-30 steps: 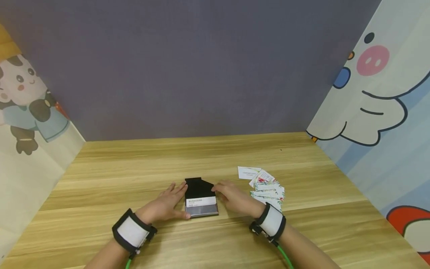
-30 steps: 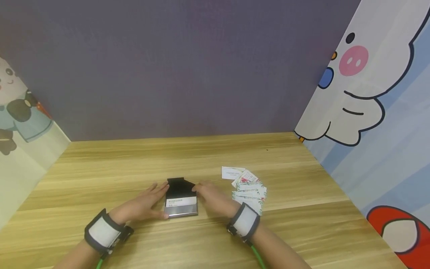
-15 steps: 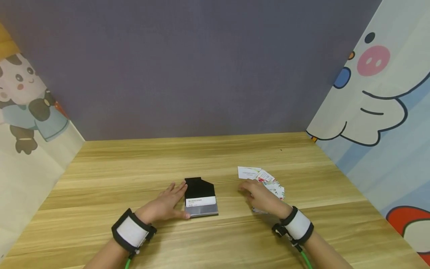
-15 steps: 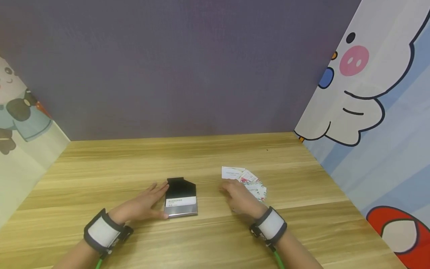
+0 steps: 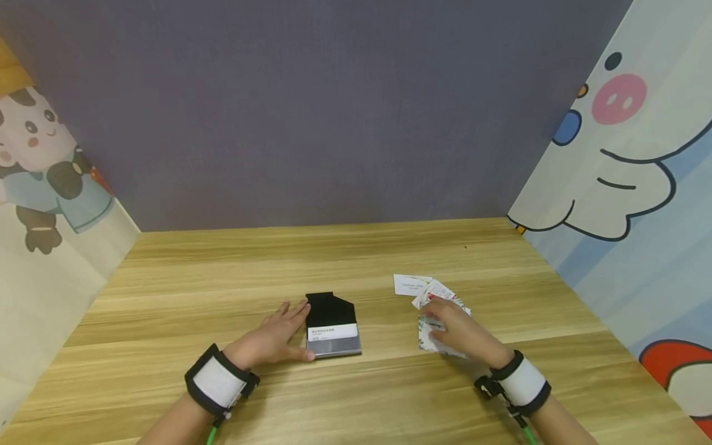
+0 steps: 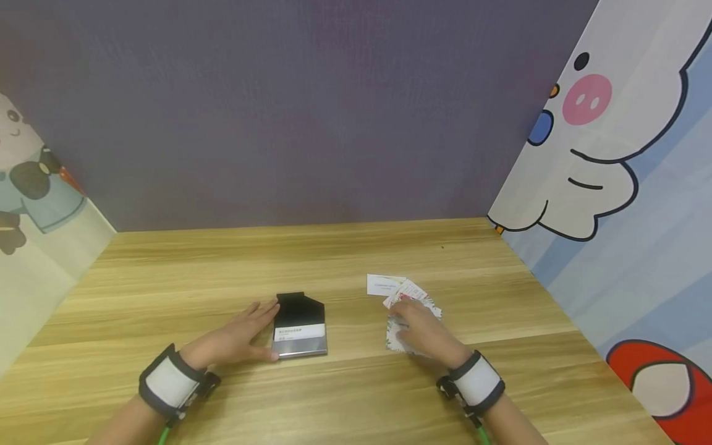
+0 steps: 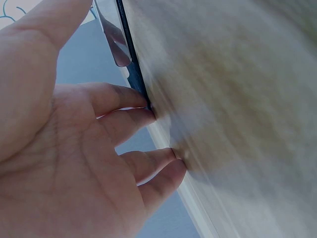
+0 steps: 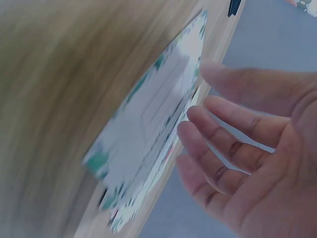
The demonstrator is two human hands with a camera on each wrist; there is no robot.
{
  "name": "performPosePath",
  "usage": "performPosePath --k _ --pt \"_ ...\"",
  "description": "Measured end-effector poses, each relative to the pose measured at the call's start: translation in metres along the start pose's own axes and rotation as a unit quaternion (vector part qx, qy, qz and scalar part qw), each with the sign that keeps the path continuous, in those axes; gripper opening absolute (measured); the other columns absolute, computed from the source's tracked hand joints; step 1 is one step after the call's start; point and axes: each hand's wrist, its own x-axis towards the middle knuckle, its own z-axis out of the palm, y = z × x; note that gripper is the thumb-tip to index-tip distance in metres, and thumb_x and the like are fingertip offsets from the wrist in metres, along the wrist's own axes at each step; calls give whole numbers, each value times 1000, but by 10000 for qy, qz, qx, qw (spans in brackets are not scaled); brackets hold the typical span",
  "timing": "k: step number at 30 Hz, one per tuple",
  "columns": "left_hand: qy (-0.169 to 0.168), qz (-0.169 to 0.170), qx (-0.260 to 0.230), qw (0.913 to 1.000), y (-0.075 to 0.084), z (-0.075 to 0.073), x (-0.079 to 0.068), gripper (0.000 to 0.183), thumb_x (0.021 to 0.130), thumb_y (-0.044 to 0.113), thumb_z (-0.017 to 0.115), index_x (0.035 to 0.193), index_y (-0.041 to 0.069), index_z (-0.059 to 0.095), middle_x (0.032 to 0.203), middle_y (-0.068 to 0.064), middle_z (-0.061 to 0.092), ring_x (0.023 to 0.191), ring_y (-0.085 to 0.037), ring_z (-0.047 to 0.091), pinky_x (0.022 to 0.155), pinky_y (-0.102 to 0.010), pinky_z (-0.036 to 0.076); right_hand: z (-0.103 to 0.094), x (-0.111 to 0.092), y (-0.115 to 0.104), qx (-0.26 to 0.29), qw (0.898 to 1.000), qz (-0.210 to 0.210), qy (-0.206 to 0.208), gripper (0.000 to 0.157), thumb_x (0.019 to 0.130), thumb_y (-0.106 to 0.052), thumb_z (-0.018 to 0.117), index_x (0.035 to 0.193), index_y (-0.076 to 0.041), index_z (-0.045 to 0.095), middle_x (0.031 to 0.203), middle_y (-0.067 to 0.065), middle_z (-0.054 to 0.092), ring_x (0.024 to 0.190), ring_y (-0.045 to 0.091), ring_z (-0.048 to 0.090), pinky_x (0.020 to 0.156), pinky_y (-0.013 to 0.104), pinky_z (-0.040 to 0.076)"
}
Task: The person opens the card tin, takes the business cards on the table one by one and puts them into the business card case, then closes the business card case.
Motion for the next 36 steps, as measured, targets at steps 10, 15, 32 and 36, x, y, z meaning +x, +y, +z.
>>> performPosePath --k 10,15,32,36 --pt "8 76 -13 10000 1 -2 -1 93 75 48 65 140 -6 24 150 -23 16 130 -52 8 103 -71 14 -7 -9 9 23 9971 670 -373 47 60 -18 81 96 -1 56 88 5 57 83 20 50 76 44 49" --pt "-18 3 -18 10000 1 -2 0 93 75 47 65 140 -5 24 151 -21 16 131 -51 7 104 -69 14 -7 -10 9 2 9973 644 -357 47 57 -19 82 92 -4 55 81 3 51 76 19 43 69 40 43" --pt "-6 26 21 10000 1 -2 0 94 75 48 65 141 -4 24 151 -20 15 131 -51 7 103 -70 14 -1 0 11 267 9992 17 297 22 73 4 68 89 -3 55 86 8 59 83 23 58 70 42 54" --pt "-2 23 13 10000 1 -2 -1 94 75 48 65 140 -5 24 151 -20 16 131 -51 7 103 -70 14 -1 4 10 299 9987 -129 394 20 78 12 58 91 -2 56 87 10 63 75 18 57 65 38 54"
